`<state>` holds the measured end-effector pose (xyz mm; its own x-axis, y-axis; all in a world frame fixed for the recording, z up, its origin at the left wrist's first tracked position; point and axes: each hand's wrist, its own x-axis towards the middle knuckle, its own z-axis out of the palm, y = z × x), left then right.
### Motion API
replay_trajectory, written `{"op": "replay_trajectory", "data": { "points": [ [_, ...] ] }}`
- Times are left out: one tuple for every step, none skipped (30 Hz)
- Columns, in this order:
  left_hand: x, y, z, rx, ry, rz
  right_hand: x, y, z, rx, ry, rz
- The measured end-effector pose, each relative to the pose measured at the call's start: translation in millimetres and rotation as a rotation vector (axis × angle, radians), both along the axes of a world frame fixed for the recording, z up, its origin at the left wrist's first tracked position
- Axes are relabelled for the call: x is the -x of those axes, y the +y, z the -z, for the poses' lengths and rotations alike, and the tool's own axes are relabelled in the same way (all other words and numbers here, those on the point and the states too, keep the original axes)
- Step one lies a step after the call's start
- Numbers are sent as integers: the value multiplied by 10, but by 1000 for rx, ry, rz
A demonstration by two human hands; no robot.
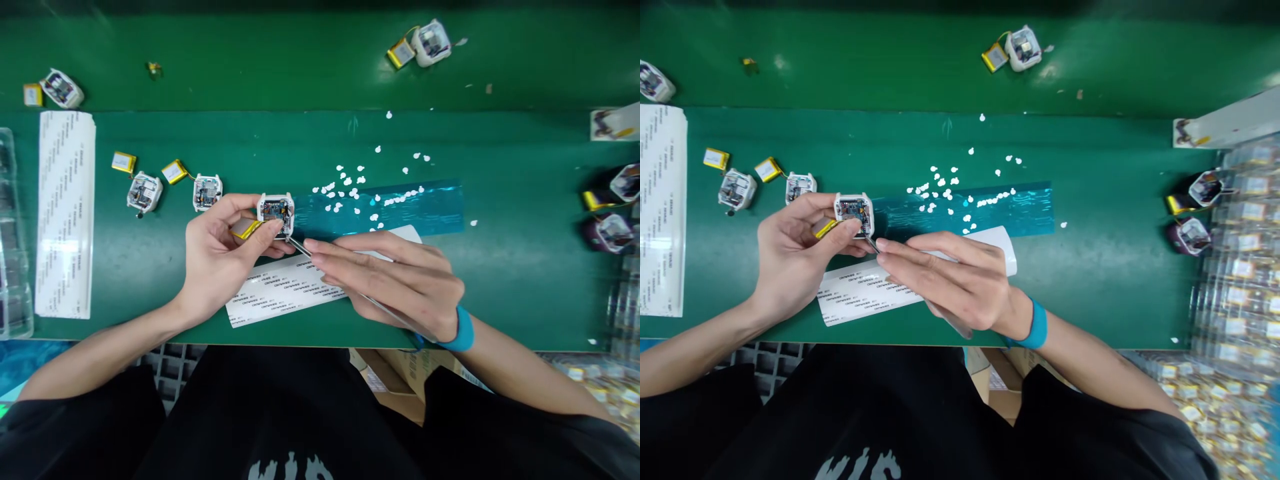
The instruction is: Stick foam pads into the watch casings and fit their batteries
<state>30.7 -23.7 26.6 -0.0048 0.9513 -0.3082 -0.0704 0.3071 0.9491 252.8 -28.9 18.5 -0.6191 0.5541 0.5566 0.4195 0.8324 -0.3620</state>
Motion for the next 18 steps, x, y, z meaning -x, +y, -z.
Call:
{"op": "replay_trajectory", "data": {
  "points": [
    [1,4,3,8,3,2,5,1,12,3,18,10],
    [2,8,6,10,4,5,9,2,21,10,26,19],
    [4,12,10,8,3,9,12,5,25,20,30,26],
    [7,16,13,5,2,12,14,10,25,27,28,30],
    [11,21,16,-1,0,19,13,15,20,27,30,36],
    [17,27,17,-8,2,29,10,21,12,25,26,38],
    [24,36,18,-23,10,39,5,26,4,18,23,41],
    [34,49,18,-44,28,46,-2,31,-4,8,19,42],
    [47,67,18,-75,53,49,-10,35,-10,-8,18,43],
    [62,90,20,-112,84,51,-16,37,-14,-21,14,41],
    [80,117,23,-154,122,51,-22,37,-14,-34,9,38],
    [99,147,28,-199,161,46,-26,36,-11,-47,3,33],
    [118,178,36,-232,196,44,-28,34,-6,-60,-4,29],
    [137,207,45,-255,222,42,-29,33,-1,-73,-12,23],
    [154,233,56,-265,237,43,-28,31,4,-84,-21,19],
    [168,254,67,-261,244,51,-28,30,8,-94,-25,13],
    [179,271,78,-252,246,57,-28,29,11,-105,-22,10],
    [189,283,89,-247,250,61,-29,28,13,-111,-20,11]
  ]
}}
